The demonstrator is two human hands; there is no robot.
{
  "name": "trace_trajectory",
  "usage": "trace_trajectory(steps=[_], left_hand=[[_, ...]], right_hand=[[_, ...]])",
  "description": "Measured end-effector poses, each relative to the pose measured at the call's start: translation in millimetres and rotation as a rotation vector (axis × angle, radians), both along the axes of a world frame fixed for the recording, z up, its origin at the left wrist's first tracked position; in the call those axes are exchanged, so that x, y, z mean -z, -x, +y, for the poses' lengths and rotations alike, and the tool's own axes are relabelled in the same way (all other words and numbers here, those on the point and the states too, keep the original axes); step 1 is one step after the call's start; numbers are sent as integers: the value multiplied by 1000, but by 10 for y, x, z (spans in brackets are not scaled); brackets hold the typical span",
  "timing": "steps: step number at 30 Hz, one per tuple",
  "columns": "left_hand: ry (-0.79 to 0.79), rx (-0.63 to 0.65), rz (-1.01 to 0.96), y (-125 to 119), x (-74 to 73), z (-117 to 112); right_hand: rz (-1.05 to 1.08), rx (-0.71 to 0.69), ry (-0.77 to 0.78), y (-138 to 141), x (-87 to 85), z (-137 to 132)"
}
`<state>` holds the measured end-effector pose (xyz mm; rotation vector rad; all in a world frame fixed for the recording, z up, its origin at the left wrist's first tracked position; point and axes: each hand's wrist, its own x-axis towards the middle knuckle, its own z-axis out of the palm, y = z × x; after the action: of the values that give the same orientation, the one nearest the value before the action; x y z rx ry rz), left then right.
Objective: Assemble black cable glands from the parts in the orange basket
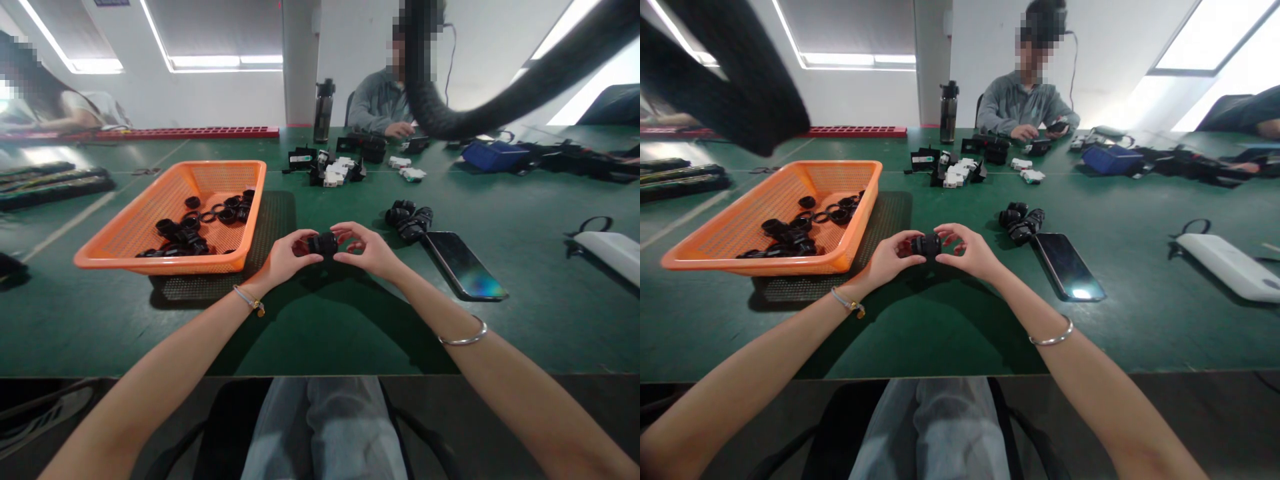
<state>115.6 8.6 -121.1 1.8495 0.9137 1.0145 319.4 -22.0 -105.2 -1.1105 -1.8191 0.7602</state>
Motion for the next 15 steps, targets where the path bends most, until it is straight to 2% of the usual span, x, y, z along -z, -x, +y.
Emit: trace_trajectory(steps=[15], left_hand=[[-2, 20, 4, 9, 0, -4]], right_hand=[[-68, 29, -15, 11, -16, -9]])
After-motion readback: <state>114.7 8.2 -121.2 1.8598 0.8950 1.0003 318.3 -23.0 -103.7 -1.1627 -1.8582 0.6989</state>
